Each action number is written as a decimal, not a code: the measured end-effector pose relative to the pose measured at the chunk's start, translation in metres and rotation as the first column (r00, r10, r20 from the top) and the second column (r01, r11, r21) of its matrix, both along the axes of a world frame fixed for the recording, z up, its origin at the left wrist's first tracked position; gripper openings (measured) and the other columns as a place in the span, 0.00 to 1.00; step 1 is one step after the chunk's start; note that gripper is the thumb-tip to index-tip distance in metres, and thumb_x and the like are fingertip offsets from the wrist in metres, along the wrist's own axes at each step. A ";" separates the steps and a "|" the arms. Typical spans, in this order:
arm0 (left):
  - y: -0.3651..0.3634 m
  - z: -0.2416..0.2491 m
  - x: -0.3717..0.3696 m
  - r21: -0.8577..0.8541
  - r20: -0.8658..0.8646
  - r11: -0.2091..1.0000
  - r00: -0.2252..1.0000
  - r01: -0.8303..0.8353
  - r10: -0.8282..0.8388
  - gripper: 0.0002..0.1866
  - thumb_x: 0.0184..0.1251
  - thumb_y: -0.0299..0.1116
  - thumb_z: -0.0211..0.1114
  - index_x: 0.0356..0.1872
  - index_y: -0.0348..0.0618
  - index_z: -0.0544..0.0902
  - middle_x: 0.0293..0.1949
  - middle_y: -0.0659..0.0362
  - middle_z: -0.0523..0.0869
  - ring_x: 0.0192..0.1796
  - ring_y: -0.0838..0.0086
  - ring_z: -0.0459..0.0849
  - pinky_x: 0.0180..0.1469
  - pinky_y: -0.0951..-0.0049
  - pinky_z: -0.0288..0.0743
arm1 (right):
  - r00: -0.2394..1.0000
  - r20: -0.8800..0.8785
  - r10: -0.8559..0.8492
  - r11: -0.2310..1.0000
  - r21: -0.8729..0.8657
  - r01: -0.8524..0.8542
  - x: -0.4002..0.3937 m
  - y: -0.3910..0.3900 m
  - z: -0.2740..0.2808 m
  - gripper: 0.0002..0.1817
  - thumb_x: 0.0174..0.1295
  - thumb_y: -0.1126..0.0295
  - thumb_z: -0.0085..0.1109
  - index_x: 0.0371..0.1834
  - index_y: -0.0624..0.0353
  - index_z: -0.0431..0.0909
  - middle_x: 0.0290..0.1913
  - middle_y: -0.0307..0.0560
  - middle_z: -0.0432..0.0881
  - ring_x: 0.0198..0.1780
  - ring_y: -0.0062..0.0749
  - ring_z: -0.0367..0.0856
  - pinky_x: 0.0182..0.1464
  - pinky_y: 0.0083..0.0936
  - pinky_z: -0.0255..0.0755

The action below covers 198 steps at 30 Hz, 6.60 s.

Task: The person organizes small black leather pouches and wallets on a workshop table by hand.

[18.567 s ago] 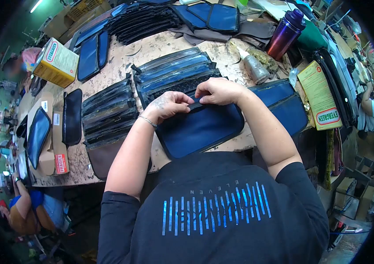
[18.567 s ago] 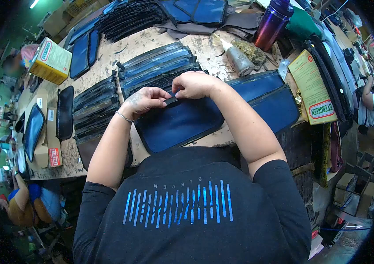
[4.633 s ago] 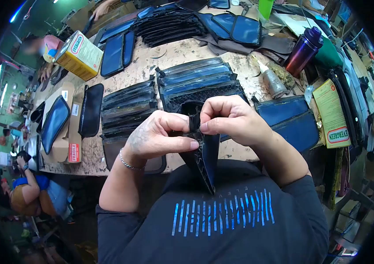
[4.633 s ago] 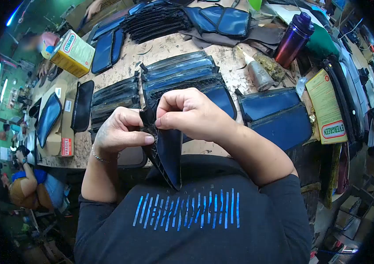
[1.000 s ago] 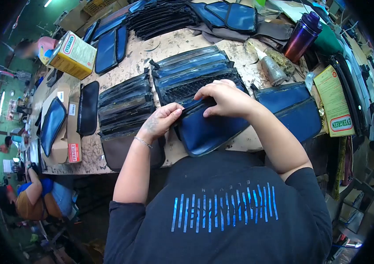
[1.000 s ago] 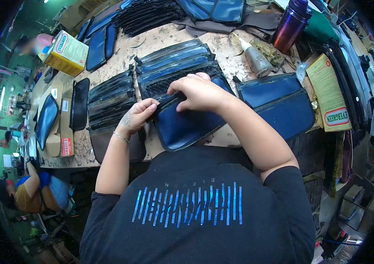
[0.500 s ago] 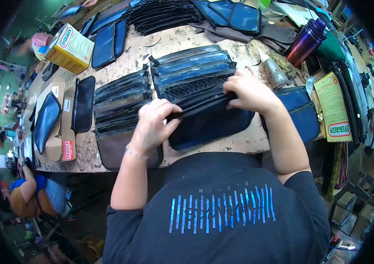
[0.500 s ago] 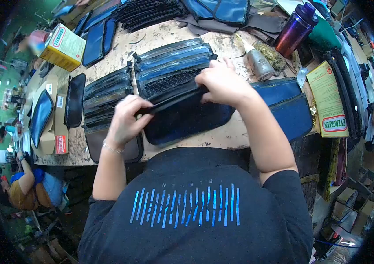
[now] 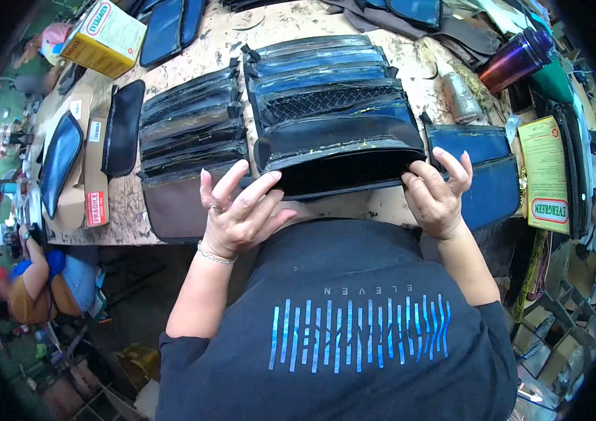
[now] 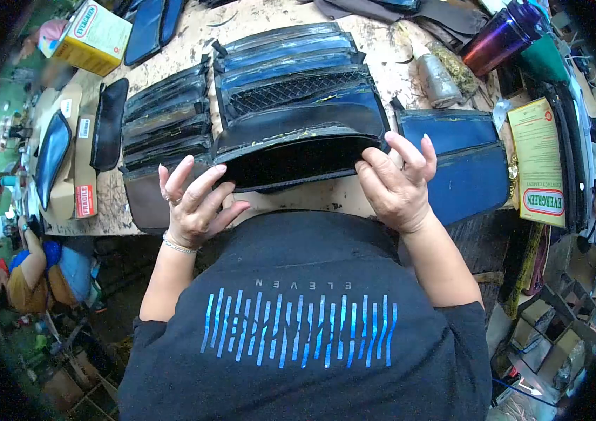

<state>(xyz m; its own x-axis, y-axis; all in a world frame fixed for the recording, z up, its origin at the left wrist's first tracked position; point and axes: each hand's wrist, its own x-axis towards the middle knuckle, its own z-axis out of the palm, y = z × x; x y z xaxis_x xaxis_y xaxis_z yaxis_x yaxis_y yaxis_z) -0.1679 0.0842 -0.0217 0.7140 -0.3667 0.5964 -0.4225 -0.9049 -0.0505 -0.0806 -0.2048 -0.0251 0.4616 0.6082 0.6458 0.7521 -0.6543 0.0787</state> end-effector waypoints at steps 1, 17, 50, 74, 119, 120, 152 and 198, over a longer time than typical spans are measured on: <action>0.000 0.001 0.001 0.022 0.009 1.000 1.000 -0.005 0.004 0.12 0.45 0.48 0.69 0.27 0.55 0.82 0.50 0.68 0.75 0.63 0.63 0.62 0.69 0.57 0.38 | 1.000 -0.003 -0.005 1.000 0.008 0.005 0.000 0.001 0.002 0.02 0.43 0.69 0.59 0.22 0.47 0.77 0.36 0.30 0.78 0.54 0.35 0.67 0.66 0.43 0.40; -0.006 0.037 0.004 -0.112 0.004 0.992 0.998 -0.061 0.062 0.09 0.36 0.26 0.67 0.22 0.54 0.79 0.52 0.62 0.75 0.63 0.58 0.61 0.63 0.57 0.53 | 0.977 -0.176 -0.123 0.992 -0.054 0.115 0.004 0.014 0.051 0.03 0.45 0.72 0.57 0.22 0.48 0.75 0.42 0.30 0.77 0.62 0.39 0.62 0.67 0.47 0.32; 0.037 0.079 0.081 -0.537 -0.602 0.842 0.721 -0.046 -0.345 0.05 0.51 0.24 0.63 0.26 0.40 0.74 0.53 0.54 0.73 0.57 0.66 0.69 0.58 0.69 0.61 | 0.852 -0.523 0.038 0.993 -0.078 -0.092 0.059 0.027 0.069 0.15 0.35 0.69 0.68 0.26 0.54 0.72 0.30 0.34 0.74 0.51 0.38 0.67 0.62 0.55 0.43; 0.064 0.052 0.166 -0.728 -0.683 0.519 0.536 -0.447 -0.496 0.06 0.58 0.34 0.63 0.34 0.46 0.79 0.39 0.69 0.79 0.40 0.87 0.71 0.45 0.82 0.64 | 0.898 -0.300 0.321 0.836 0.535 -0.119 0.177 0.079 0.012 0.09 0.54 0.63 0.60 0.31 0.57 0.77 0.34 0.42 0.80 0.42 0.31 0.74 0.49 0.27 0.62; -0.023 0.055 0.040 -0.588 -0.554 0.808 0.749 -0.041 -0.365 0.04 0.53 0.26 0.63 0.29 0.40 0.78 0.55 0.49 0.71 0.64 0.54 0.61 0.63 0.59 0.54 | 0.623 -0.638 0.452 0.892 0.312 -0.327 0.011 0.082 0.038 0.08 0.55 0.63 0.56 0.24 0.53 0.74 0.27 0.39 0.74 0.36 0.34 0.72 0.39 0.32 0.63; -0.025 0.060 0.035 -0.500 -0.521 0.866 0.800 -0.006 -0.296 0.04 0.51 0.26 0.64 0.28 0.41 0.78 0.56 0.50 0.71 0.66 0.52 0.58 0.65 0.57 0.51 | 0.672 -0.592 0.445 0.896 0.294 -0.333 0.006 0.081 0.043 0.08 0.54 0.63 0.57 0.24 0.53 0.73 0.26 0.38 0.72 0.35 0.33 0.71 0.39 0.31 0.62; -0.010 0.017 -0.022 -0.218 -0.051 0.970 0.991 0.106 -0.120 0.11 0.35 0.27 0.69 0.22 0.53 0.78 0.47 0.60 0.74 0.58 0.60 0.67 0.64 0.56 0.55 | 0.961 -0.125 0.247 0.969 0.002 -0.248 -0.008 -0.013 0.030 0.08 0.42 0.68 0.60 0.29 0.50 0.78 0.31 0.32 0.77 0.32 0.21 0.73 0.55 0.31 0.56; -0.033 0.073 0.121 -0.538 -0.819 0.842 0.264 -0.045 -0.509 0.17 0.48 0.40 0.72 0.26 0.37 0.77 0.21 0.67 0.73 0.26 0.86 0.68 0.28 0.82 0.63 | -0.122 -0.574 0.810 0.586 0.783 0.209 0.076 0.016 0.023 0.16 0.44 0.78 0.66 0.38 0.58 0.75 0.38 0.37 0.76 0.40 0.18 0.73 0.44 0.16 0.68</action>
<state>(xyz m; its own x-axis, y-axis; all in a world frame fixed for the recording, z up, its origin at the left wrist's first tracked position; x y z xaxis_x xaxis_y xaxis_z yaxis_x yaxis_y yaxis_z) -0.0473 0.0513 0.0517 0.7795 -0.5658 -0.2687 -0.1199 -0.5559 0.8225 -0.0045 -0.1887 -0.0023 0.6973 0.7146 0.0564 -0.1517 0.2240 -0.9627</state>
